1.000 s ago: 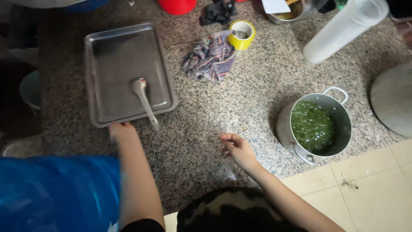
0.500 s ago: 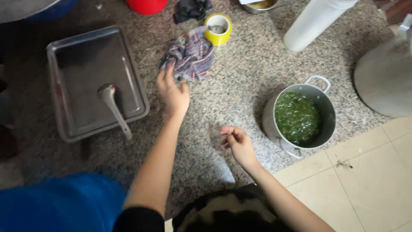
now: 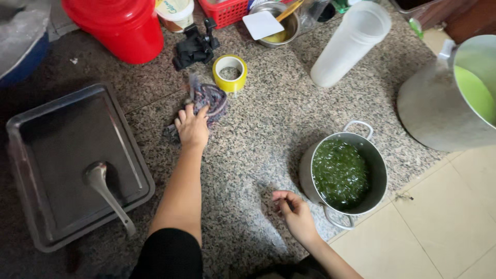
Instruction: The person scrapes a green jelly substance from a metal tray into a small pot using a ladle, then fills a plastic container with water from a large blue jug and pours it into a large pot containing a green liquid.
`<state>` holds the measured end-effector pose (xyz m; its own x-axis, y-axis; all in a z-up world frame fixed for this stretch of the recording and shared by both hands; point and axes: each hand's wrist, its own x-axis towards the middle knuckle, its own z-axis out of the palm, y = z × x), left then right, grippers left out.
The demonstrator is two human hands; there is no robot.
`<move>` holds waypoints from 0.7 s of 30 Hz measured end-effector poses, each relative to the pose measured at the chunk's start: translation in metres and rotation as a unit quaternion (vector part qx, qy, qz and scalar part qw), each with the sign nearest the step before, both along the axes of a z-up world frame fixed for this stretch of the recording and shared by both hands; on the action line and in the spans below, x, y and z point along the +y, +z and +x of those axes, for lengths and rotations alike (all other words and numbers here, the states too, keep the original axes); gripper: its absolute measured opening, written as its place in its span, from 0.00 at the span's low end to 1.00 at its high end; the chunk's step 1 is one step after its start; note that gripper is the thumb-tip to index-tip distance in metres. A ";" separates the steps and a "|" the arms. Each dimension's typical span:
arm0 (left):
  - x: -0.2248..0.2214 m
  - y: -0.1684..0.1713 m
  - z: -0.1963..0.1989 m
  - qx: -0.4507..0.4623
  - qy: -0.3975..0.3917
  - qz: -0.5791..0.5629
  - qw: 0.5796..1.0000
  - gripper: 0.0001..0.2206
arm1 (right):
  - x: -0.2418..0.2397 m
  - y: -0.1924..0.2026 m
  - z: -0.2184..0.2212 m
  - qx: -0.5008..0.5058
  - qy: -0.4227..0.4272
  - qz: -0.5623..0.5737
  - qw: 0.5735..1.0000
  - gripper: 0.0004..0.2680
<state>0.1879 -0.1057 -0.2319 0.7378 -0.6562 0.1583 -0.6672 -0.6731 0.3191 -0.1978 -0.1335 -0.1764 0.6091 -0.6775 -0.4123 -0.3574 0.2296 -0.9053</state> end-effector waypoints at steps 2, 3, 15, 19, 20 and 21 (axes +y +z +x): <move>0.009 0.001 -0.005 -0.037 0.003 -0.008 0.999 0.16 | -0.002 0.000 0.011 0.006 0.027 0.003 1.000 0.08; 0.014 0.003 -0.013 -0.042 0.013 -0.010 0.999 0.15 | -0.003 0.001 0.015 0.007 0.030 0.017 0.999 0.08; 0.153 0.023 -0.204 0.004 0.061 0.029 0.998 0.12 | 0.015 -0.019 0.031 -0.063 0.120 0.021 0.991 0.09; 0.212 0.024 -0.250 -0.002 0.110 0.055 0.992 0.14 | 0.030 -0.021 0.023 -0.051 0.176 -0.004 0.983 0.09; 0.224 0.025 -0.253 0.016 0.121 0.051 0.991 0.15 | 0.035 -0.021 0.023 -0.047 0.187 -0.017 0.981 0.09; 0.234 0.026 -0.253 0.034 0.132 0.047 0.990 0.15 | 0.038 -0.020 0.024 -0.060 0.195 -0.005 0.979 0.09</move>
<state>-0.0650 0.1283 -0.2055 0.8919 -0.4495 0.0499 -0.4441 -0.8498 0.2839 -0.1733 -0.0959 -0.1959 0.8654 -0.3880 -0.3172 -0.3077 0.0881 -0.9474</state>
